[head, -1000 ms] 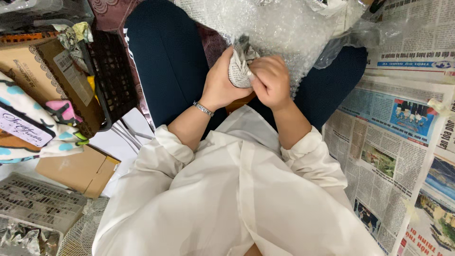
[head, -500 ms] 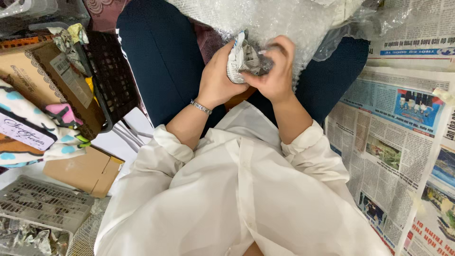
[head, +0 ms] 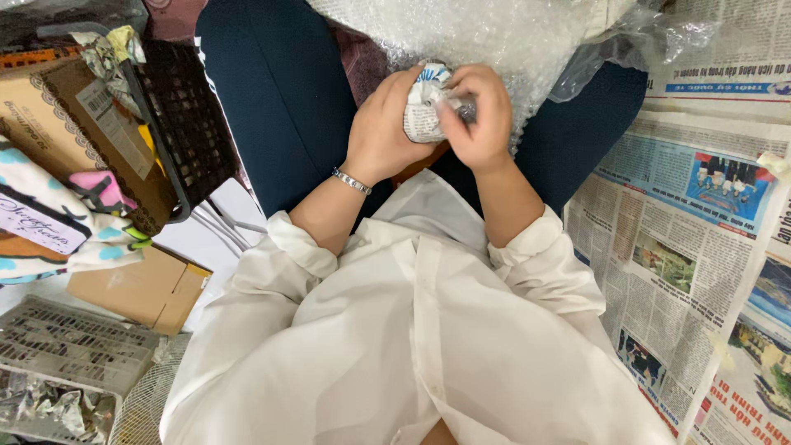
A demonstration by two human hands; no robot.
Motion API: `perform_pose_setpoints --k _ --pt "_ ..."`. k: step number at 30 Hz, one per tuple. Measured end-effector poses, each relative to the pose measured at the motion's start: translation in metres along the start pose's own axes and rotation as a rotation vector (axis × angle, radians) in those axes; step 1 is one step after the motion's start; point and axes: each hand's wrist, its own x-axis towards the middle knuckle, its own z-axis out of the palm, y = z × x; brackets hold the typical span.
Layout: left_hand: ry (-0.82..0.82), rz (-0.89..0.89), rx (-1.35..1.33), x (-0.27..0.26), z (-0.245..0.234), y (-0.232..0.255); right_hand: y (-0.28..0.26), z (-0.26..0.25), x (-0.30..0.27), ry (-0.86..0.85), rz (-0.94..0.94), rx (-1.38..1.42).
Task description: The person wraps small ceramic cups and saucers in newspaper and bubble wrap. They fold the newspaper around each item, tuck the edges, and place the wrapped items into a pile of bubble wrap.
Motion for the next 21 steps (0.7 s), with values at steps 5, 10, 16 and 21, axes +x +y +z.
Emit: perform_pose_setpoints --k 5,10,16,21 --pt "-0.008 0.006 -0.004 -0.003 0.001 -0.001 0.005 -0.006 0.003 -0.222 -0.052 -0.132" --pt "0.020 -0.013 -0.033 -0.004 0.000 -0.005 -0.006 -0.009 0.013 -0.357 -0.172 -0.084" --pt "-0.021 0.012 -0.056 -0.005 0.001 -0.009 -0.009 0.001 0.012 -0.441 -0.175 -0.155" --pt "-0.015 0.010 -0.084 -0.003 0.003 -0.008 -0.002 0.002 0.007 -0.306 -0.249 -0.156"
